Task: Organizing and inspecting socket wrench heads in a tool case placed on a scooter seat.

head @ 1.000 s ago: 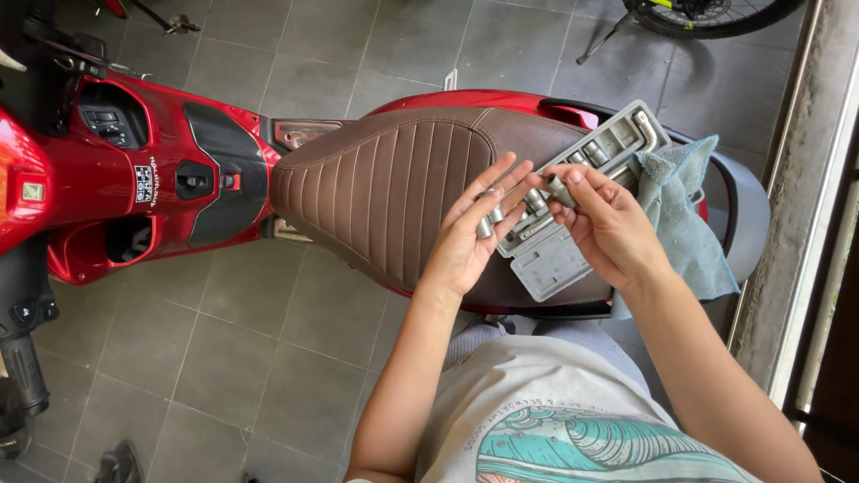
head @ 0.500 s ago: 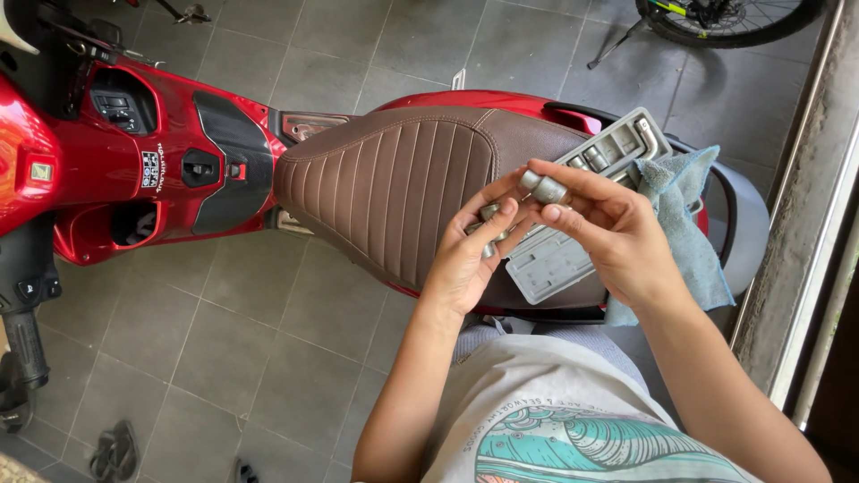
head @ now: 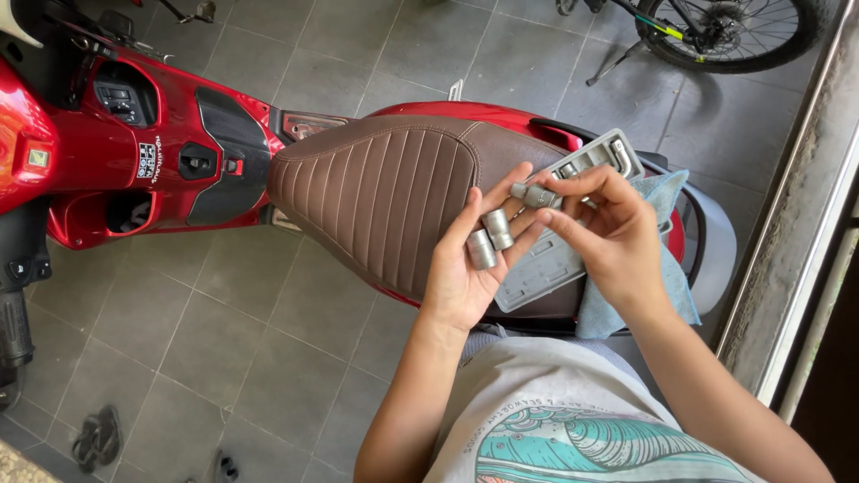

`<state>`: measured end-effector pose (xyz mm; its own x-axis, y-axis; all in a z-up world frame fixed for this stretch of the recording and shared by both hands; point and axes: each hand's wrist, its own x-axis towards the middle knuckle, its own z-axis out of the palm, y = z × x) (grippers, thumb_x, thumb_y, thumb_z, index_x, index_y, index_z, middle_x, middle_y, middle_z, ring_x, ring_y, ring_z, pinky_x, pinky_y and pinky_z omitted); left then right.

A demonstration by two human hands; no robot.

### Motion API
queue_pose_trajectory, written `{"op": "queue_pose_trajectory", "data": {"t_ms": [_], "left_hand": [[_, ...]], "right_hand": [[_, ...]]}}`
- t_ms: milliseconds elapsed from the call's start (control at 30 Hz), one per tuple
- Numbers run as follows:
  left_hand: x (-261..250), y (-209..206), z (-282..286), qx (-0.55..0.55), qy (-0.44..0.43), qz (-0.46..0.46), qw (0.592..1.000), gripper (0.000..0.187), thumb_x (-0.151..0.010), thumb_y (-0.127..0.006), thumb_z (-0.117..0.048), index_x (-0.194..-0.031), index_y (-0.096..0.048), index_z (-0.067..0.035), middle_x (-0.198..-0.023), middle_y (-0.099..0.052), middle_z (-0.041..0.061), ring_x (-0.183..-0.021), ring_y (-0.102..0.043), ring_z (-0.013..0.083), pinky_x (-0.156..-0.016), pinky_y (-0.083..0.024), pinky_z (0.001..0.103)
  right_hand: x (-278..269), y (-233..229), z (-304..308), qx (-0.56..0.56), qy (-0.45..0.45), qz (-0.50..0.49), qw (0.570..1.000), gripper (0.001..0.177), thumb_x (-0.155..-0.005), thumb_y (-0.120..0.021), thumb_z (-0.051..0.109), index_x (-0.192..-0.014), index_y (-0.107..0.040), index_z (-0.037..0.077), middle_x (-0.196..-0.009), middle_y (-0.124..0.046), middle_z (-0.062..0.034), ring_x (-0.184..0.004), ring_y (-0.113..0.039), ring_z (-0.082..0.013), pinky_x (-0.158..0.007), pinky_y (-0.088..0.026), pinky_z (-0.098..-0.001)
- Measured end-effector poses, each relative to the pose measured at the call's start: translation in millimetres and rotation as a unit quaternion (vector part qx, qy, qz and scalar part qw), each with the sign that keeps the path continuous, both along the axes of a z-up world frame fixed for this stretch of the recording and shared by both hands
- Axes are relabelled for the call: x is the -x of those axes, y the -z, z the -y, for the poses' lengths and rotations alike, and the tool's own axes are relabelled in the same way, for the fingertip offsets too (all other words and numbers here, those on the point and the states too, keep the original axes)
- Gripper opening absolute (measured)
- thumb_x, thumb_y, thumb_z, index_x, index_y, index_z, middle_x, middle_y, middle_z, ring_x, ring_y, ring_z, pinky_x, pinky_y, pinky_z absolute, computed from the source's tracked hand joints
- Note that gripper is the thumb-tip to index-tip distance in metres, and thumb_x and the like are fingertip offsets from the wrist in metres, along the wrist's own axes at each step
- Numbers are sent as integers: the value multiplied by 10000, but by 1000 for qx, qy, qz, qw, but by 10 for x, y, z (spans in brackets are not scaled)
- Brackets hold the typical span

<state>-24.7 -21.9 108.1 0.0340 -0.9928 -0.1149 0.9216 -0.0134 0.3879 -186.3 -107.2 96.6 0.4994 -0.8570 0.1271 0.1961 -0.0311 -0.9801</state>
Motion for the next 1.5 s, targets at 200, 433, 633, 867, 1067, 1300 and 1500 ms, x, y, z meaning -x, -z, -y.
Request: {"op": "queue_pose_trajectory", "data": {"t_ms": [200,433,633,867,1067,1300,1500], "left_hand": [[76,40,3,7,-5,-40,999,636,-1165,-402,-404,-1596,-368,62,-1561,-464,220,-1380,-517,237,-1156,-476,381],[98,-85,-48,1,-13,-34,999,696,-1143,-373,-473,-1595,-355,56,-1582,-449,203,-1421,-487,232,-1152,-479,374],[23,-116,-78,1,-14,-8,1000,768,-1114,-311,-564,-1607,-338,25,-1616,-412,203,-1467,-434,259,-1203,-423,373],[-91,-117,-128,-23,-5,74,997,802,-1088,-265,-613,-1597,-367,-3,-1606,-442,171,-1445,-477,248,-1178,-431,363],[-197,-6,-147,-15,15,59,998,808,-1108,-266,-618,-1609,-371,6,-1599,-460,172,-1396,-505,241,-1132,-452,346],[-359,28,-148,-23,26,32,999,811,-1081,-300,-610,-1594,-337,17,-1596,-433,196,-1441,-465,249,-1196,-408,371],[-456,37,-200,-7,34,46,998,821,-1090,-316,-602,-1603,-326,39,-1596,-438,209,-1452,-470,223,-1218,-397,366]], "right_hand": [[22,-254,-19,274,19,-186,943,226,-864,-837,92,-1038,-695,66,-1174,-609,-42,-1067,-585,-144,-793,-441,-251],[55,-364,-21,350,11,-208,913,253,-871,-825,116,-1089,-699,87,-1198,-637,-42,-1148,-529,-242,-1009,-411,-368],[-16,-377,-104,411,38,-247,876,411,-784,-875,288,-1140,-730,144,-1158,-567,-59,-1097,-456,-275,-984,-340,-421],[-233,-426,-212,468,-47,-285,835,558,-721,-869,353,-1235,-718,199,-1257,-572,-61,-1133,-468,-321,-1014,-348,-445],[-317,-412,-208,435,-78,-275,854,481,-707,-863,257,-1165,-725,203,-1221,-614,8,-1081,-469,-299,-985,-363,-420],[-447,-449,-327,383,-57,-211,897,555,-732,-870,228,-1241,-671,130,-1218,-692,14,-1043,-530,-257,-987,-364,-395],[-502,-358,-407,381,-6,-259,887,554,-708,-891,223,-1212,-680,134,-1160,-686,-10,-983,-494,-253,-911,-352,-382]]}}
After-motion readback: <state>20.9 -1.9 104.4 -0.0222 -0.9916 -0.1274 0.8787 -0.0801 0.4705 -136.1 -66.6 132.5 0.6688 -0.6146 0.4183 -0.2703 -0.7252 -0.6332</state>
